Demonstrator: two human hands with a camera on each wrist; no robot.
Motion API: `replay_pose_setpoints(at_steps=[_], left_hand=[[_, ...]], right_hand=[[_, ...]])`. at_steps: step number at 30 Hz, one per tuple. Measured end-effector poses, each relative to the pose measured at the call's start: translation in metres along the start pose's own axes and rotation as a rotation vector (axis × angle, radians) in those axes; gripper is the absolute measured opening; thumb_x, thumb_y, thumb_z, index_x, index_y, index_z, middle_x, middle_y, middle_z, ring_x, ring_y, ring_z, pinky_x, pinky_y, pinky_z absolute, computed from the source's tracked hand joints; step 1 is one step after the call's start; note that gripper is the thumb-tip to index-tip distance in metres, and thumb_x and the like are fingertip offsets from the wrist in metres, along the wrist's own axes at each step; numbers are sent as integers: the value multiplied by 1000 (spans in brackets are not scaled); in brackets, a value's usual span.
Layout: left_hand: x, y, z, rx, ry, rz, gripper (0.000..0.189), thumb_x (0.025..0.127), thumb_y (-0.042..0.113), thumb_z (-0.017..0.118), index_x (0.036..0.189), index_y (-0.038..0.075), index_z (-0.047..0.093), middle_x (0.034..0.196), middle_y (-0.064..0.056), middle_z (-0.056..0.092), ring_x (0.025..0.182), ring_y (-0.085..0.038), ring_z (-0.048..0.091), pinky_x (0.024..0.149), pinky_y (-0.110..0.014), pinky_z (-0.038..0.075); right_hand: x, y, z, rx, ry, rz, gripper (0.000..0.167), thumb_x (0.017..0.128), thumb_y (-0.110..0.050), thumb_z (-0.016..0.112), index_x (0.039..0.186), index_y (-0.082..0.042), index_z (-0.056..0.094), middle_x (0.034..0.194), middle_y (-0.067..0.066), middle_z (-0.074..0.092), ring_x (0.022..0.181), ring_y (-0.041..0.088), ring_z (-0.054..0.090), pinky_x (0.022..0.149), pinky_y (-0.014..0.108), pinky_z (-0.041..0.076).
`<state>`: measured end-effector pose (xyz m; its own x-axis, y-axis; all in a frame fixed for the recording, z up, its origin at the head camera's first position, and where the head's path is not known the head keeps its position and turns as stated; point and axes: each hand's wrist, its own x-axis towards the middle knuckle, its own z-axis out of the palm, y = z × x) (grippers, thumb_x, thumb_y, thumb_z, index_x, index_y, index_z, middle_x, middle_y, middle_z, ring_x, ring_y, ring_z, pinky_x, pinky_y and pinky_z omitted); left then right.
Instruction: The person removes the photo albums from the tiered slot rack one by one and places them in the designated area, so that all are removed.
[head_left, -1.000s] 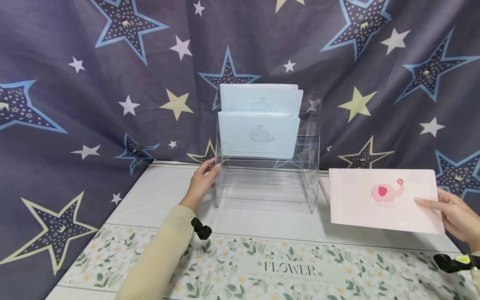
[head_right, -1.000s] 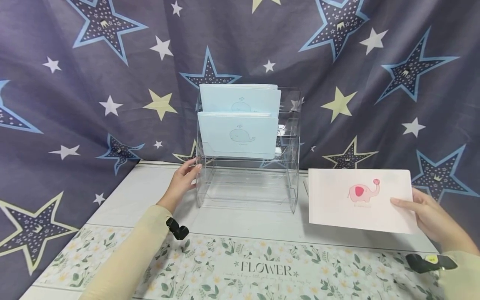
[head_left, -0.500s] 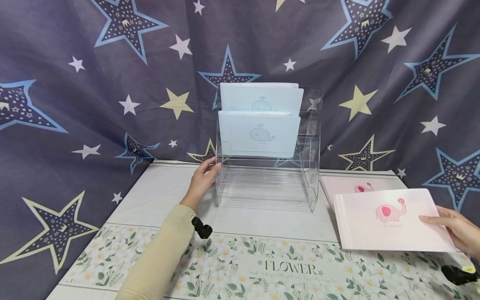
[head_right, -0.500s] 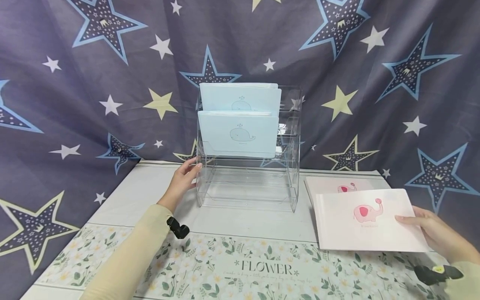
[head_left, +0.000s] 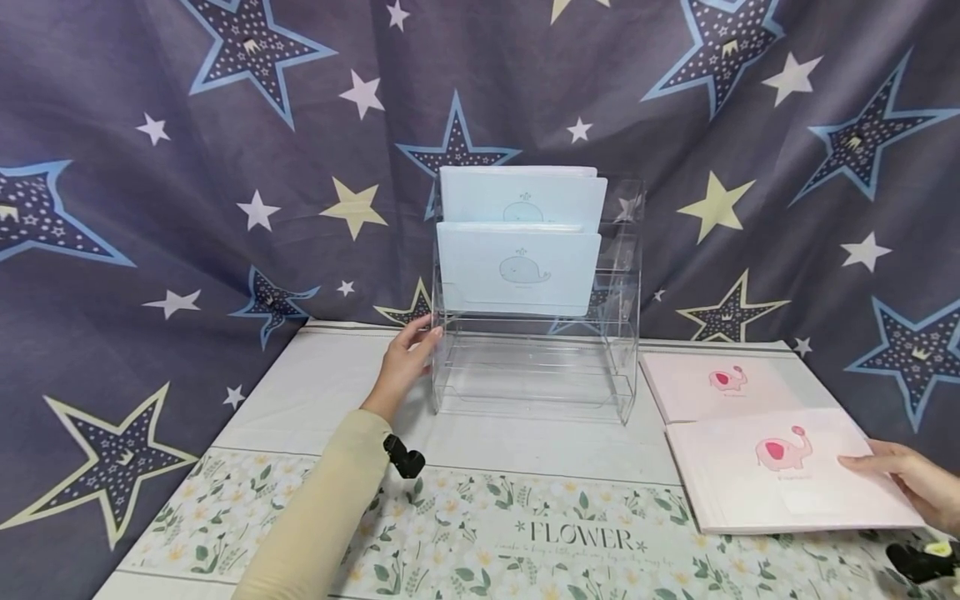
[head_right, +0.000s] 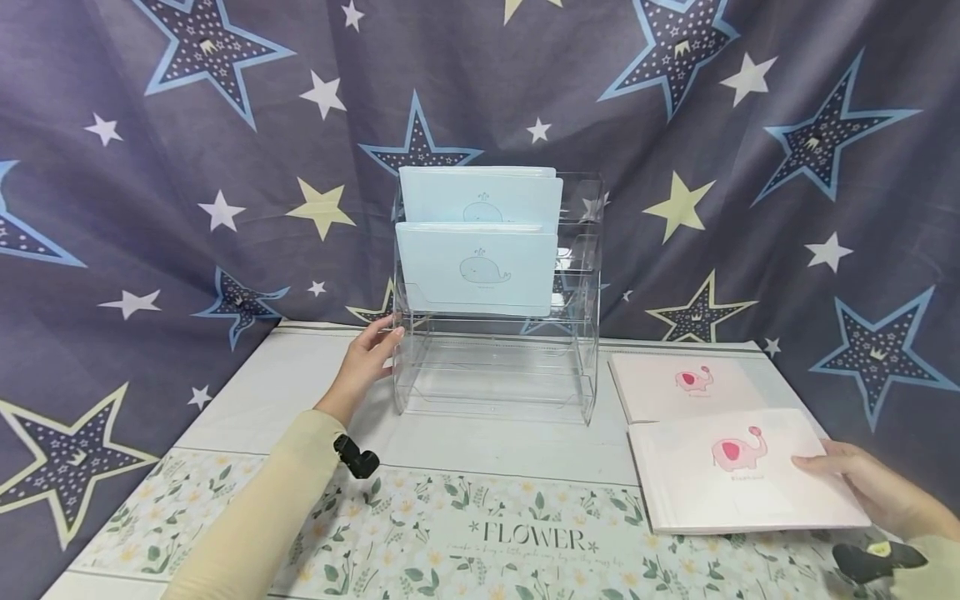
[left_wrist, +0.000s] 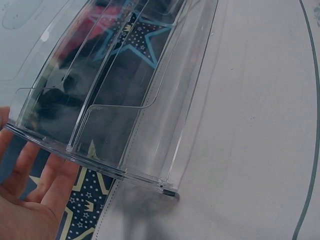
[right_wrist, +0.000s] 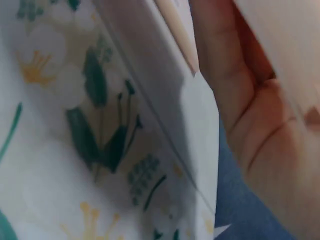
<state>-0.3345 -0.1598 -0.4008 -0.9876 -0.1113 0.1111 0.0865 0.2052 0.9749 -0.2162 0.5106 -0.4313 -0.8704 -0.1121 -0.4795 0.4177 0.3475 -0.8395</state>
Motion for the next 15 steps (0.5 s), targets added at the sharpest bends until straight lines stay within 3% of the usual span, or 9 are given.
replay_pose_setpoints(at_steps=[2,5,7,8,10,13,15], left_hand=[[0,0,0,0,-1,0,51,99,37,65,147,24,52,132,-11,59,117,-27,58,89,-44,59],[-1,1,-1,0,-5,-2,53,99,39,65,148,24,51,132,-11,59,118,-27,58,90,-45,58],[-1,1,-1,0,-9,-2,54,99,40,65,148,24,50,133,-12,58,119,-28,57,91,-46,58],[-1,1,-1,0,-11,-3,54,99,40,64,148,24,50,133,-12,58,119,-28,57,92,-46,57],[-1,1,-1,-1,-12,-4,53,99,40,64,148,24,50,133,-12,58,120,-28,57,92,-46,57],[-1,1,-1,-3,-9,-4,53,100,39,64,148,24,50,133,-12,58,119,-28,57,91,-46,58],[0,1,-1,-1,-6,-4,53,100,38,64,148,23,50,133,-12,59,118,-28,58,90,-45,58]], right_hand=[[3,4,1,-32,24,36,73,104,-22,50,141,27,9,102,6,68,83,24,68,73,35,58],[7,9,4,-82,56,82,91,103,-26,52,142,25,-13,121,28,51,85,21,60,73,31,53],[8,11,6,-97,59,105,96,103,-28,53,140,24,-18,125,33,41,87,20,56,74,30,51],[9,12,7,-102,51,110,97,103,-28,53,140,24,-19,125,33,40,88,20,55,75,30,51],[9,12,8,-93,31,105,91,102,-26,53,142,25,-11,112,20,55,86,21,60,75,33,54],[7,10,11,-94,29,117,84,102,-25,54,141,27,1,96,3,63,80,22,64,71,34,57],[5,7,14,-118,41,133,78,101,-26,55,139,27,12,91,2,63,77,22,65,70,34,57]])
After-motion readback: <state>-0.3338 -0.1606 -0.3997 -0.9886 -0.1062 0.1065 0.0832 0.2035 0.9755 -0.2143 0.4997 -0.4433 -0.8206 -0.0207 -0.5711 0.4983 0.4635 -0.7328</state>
